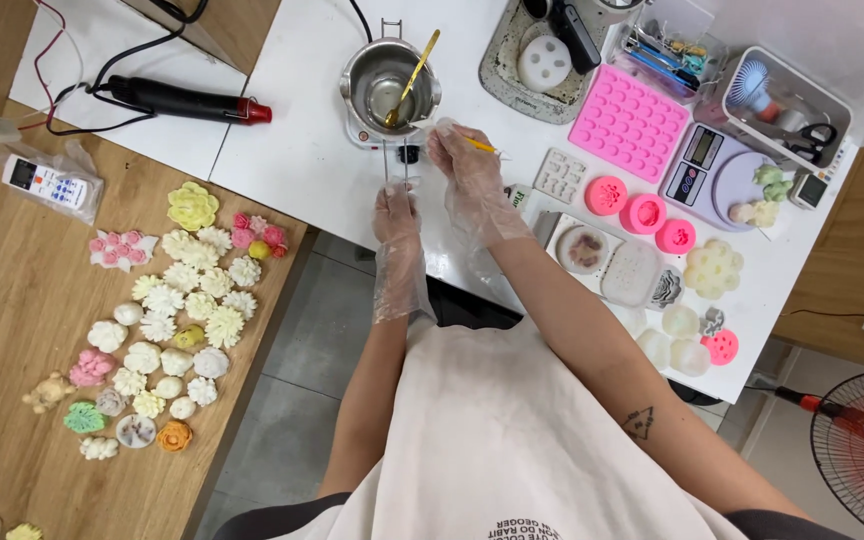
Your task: The person is preparing candle components using molds and a heating tool.
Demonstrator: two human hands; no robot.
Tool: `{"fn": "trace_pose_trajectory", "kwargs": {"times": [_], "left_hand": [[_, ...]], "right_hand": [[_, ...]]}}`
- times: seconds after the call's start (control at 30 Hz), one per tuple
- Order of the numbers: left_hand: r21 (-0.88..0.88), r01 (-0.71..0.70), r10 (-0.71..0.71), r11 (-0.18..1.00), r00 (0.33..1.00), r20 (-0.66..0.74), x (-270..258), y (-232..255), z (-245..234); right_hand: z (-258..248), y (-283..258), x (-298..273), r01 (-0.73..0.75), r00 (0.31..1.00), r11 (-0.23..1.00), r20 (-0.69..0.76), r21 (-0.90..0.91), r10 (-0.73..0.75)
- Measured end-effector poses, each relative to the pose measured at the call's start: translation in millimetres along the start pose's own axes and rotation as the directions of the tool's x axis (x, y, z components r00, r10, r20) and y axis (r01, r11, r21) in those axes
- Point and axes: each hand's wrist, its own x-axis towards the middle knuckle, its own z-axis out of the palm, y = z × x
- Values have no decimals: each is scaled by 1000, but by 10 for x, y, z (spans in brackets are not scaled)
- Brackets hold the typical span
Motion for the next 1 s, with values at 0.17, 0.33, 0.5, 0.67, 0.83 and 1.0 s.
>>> {"fn": "trace_pose_trajectory", "kwargs": {"times": [0.17, 0.33, 0.5, 0.67, 0.83, 1.0], "left_hand": [[78, -34, 36, 996, 999, -29, -115, 101, 83], [73, 1, 0, 997, 1000, -21, -203, 253, 148], [97, 4, -8, 995, 999, 45, -262, 374, 196], [81, -9, 8, 997, 1000, 13, -205, 230, 162], [42, -41, 40, 998, 999, 9, -176, 130, 158], [42, -18, 20, 999, 998, -62, -236, 221, 261]], "right_hand": [[-25, -40, -93, -5, 998, 1000, -55, 11, 5], [-12, -125, -208, -9, 998, 1000, -62, 12, 10], [-8, -195, -290, -31, 998, 998, -49, 63, 34], [16, -151, -77, -41, 998, 996, -39, 75, 44], [91, -96, -11, -14, 997, 999, -72, 30, 17], [-136, 155, 335, 99, 990, 991, -91, -92, -107]]}}
